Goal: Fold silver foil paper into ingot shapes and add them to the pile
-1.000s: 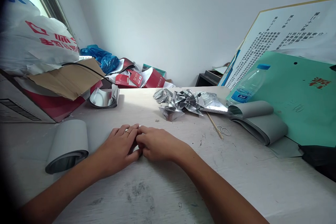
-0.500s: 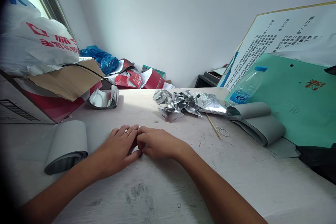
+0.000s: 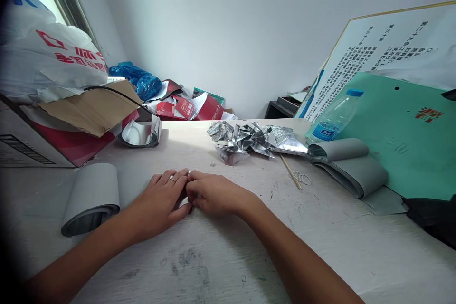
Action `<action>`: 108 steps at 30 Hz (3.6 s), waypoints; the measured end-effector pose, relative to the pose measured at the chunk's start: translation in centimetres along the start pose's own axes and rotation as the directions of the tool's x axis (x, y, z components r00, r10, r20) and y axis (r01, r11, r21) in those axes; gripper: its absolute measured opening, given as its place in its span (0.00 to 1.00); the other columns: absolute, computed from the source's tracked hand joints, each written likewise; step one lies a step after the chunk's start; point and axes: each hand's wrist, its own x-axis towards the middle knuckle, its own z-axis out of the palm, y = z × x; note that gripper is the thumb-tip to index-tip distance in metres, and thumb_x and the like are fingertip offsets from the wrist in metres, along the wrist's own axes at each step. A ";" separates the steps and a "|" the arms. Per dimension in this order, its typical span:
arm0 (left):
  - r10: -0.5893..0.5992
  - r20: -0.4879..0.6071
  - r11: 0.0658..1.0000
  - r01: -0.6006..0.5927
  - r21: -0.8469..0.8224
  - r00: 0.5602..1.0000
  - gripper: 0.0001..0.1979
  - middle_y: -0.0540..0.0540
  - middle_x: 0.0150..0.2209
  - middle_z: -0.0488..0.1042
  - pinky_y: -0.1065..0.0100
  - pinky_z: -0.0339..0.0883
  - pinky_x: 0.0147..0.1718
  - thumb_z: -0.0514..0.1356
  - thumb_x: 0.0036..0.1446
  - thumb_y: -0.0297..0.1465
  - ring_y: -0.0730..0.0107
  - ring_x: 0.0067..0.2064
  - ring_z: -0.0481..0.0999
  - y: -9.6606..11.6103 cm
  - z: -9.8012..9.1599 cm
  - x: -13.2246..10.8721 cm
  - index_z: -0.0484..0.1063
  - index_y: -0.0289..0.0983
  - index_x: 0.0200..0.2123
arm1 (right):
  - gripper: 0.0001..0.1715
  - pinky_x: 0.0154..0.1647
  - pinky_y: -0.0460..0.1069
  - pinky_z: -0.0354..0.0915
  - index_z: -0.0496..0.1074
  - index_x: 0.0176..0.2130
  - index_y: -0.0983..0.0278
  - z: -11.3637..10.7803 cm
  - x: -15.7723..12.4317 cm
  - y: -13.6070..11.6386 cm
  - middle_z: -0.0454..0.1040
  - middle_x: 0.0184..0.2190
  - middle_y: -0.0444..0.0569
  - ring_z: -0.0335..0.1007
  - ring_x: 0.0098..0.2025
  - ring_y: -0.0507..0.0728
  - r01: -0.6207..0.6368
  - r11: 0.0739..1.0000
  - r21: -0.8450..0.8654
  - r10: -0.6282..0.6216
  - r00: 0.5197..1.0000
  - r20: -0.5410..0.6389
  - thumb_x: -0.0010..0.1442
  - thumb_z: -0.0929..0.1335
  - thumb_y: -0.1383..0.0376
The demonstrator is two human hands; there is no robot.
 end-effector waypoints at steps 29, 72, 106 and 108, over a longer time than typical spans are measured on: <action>-0.003 -0.004 1.000 0.003 -0.002 1.000 0.25 0.41 0.65 0.63 0.48 0.55 0.59 0.52 0.64 0.40 0.50 0.63 0.60 -0.1 0.3 0.1 0.62 0.38 0.61 | 0.07 0.40 0.46 0.60 0.73 0.36 0.65 0.4 0.1 0.1 0.69 0.49 0.48 0.67 0.40 0.51 0.017 0.999 -0.043 -0.018 0.999 -0.027 0.57 0.65 0.70; 0.028 -0.021 0.998 -0.029 -0.052 0.999 0.22 0.44 0.63 0.64 0.49 0.57 0.56 0.53 0.63 0.40 0.51 0.59 0.62 -0.6 0.2 0.2 0.65 0.39 0.57 | 0.04 0.38 0.45 0.58 0.72 0.35 0.65 0.5 0.4 -0.2 0.69 0.48 0.47 0.66 0.40 0.50 -0.029 0.998 -0.062 0.027 0.999 -0.035 0.60 0.66 0.69; -0.106 -0.078 0.993 0.103 -0.051 0.991 0.06 0.49 0.40 0.69 0.61 0.60 0.39 0.52 0.63 0.27 0.67 0.35 0.70 -1.8 0.2 1.2 0.67 0.40 0.34 | 0.24 0.48 0.45 0.62 0.75 0.42 0.63 -1.9 -0.7 1.8 0.62 0.58 0.47 0.64 0.48 0.51 0.037 0.983 0.178 -0.071 0.980 0.187 0.48 0.64 0.81; -0.106 -0.069 0.994 0.104 -0.037 0.992 0.06 0.49 0.40 0.69 0.61 0.60 0.40 0.52 0.63 0.28 0.67 0.36 0.70 -1.6 0.1 1.1 0.67 0.39 0.34 | 0.24 0.49 0.45 0.63 0.75 0.42 0.63 -1.8 -0.6 1.8 0.63 0.58 0.47 0.65 0.48 0.51 0.031 0.983 0.183 -0.065 0.981 0.183 0.48 0.64 0.80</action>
